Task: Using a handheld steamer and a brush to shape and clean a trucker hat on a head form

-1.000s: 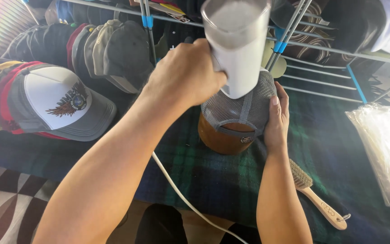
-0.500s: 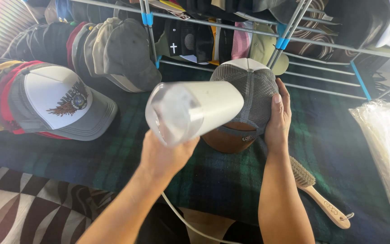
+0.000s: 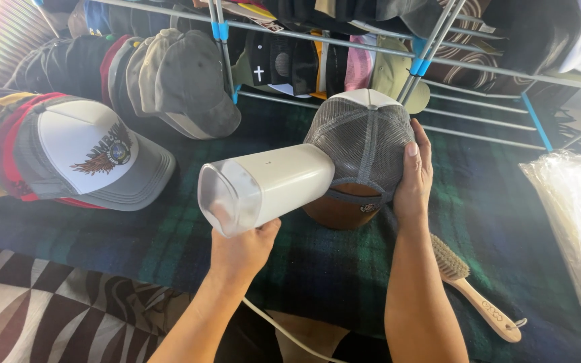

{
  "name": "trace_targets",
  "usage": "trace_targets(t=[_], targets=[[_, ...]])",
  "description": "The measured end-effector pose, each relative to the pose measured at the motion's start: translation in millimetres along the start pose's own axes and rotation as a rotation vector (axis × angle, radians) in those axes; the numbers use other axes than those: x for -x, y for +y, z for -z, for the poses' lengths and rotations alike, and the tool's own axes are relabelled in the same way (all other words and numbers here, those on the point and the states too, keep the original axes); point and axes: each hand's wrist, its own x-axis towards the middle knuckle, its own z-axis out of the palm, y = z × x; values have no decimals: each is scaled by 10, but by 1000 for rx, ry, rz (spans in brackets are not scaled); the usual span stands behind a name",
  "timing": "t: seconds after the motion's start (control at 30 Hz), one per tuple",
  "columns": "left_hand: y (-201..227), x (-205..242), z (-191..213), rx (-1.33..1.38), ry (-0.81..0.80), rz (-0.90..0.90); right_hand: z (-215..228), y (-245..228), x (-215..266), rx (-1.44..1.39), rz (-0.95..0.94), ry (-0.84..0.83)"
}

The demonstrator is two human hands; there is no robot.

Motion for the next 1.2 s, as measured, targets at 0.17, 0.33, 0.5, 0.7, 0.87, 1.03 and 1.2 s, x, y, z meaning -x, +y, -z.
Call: trace_targets(t=[0.17, 0.33, 0.5, 0.7, 0.87, 1.03, 1.2], targets=[[23, -2, 199, 60, -77, 192, 9, -47, 20, 8, 12, -11], [147, 147, 275, 131, -165, 359, 219, -255, 114, 222, 213, 282], [253, 527, 17, 485, -37, -332, 190, -1345, 1014, 141, 183, -494], [681, 877, -593, 521, -63, -427, 263, -1424, 1323, -6, -190, -130], [805, 779, -757, 434, -119, -752, 542, -1223, 1049, -133, -591, 218], [425, 287, -935, 405, 282, -963, 882, -966, 524, -197, -407, 195], [-311, -300, -1345, 501, 154, -427, 911, -1590, 170, 394, -342, -241]])
